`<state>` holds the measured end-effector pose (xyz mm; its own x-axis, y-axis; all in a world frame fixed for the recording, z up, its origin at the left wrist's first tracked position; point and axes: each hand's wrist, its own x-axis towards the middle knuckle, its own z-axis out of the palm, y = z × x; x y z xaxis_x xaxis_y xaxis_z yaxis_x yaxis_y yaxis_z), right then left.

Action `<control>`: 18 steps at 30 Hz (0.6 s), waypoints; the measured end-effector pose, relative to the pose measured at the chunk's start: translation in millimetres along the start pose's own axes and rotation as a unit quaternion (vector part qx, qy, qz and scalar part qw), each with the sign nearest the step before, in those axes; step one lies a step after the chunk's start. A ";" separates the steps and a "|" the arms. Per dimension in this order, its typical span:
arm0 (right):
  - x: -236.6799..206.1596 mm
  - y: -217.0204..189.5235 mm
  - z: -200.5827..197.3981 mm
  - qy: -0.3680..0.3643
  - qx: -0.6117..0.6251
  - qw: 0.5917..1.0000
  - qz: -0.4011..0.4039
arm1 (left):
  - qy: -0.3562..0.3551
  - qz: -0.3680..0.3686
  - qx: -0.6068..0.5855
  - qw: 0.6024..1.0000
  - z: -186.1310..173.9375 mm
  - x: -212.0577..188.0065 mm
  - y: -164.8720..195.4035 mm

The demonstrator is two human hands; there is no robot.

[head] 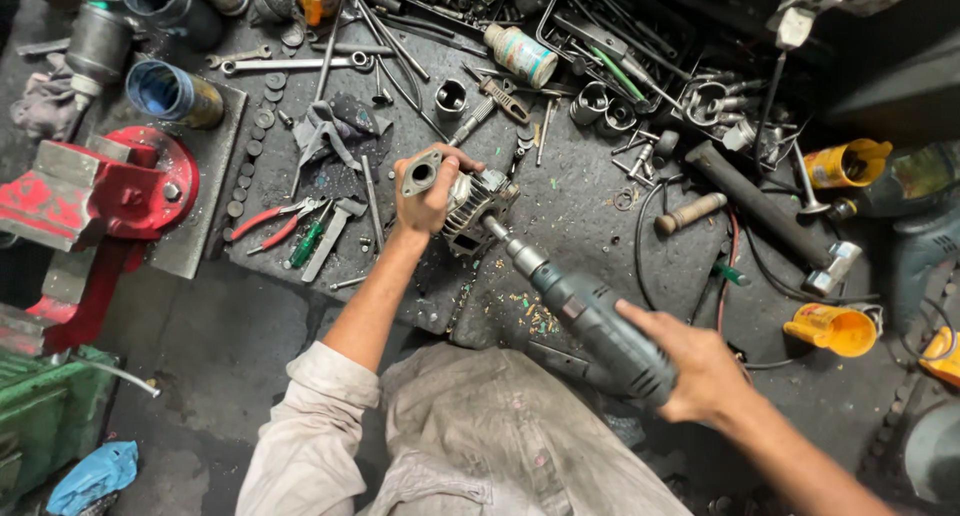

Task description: The person uses a handheld rotary tool to grind the surface of a metal engine part. They hold the part with one hand and operate the tool with the other, rotating the part to access different sides and edges.

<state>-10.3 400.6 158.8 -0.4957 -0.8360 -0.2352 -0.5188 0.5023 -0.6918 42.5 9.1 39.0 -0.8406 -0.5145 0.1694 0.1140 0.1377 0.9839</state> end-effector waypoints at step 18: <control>-68.2 22.7 76.3 0.213 0.374 0.899 0.077 | 0.222 -0.062 -0.004 0.973 35.2 -38.1 -3.3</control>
<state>64.9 452.1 107.0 -0.8265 -0.5286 -0.1937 0.1125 0.1820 -0.9768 55.5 58.1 27.3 -0.5364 -0.8421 0.0561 0.0323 0.0460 0.9984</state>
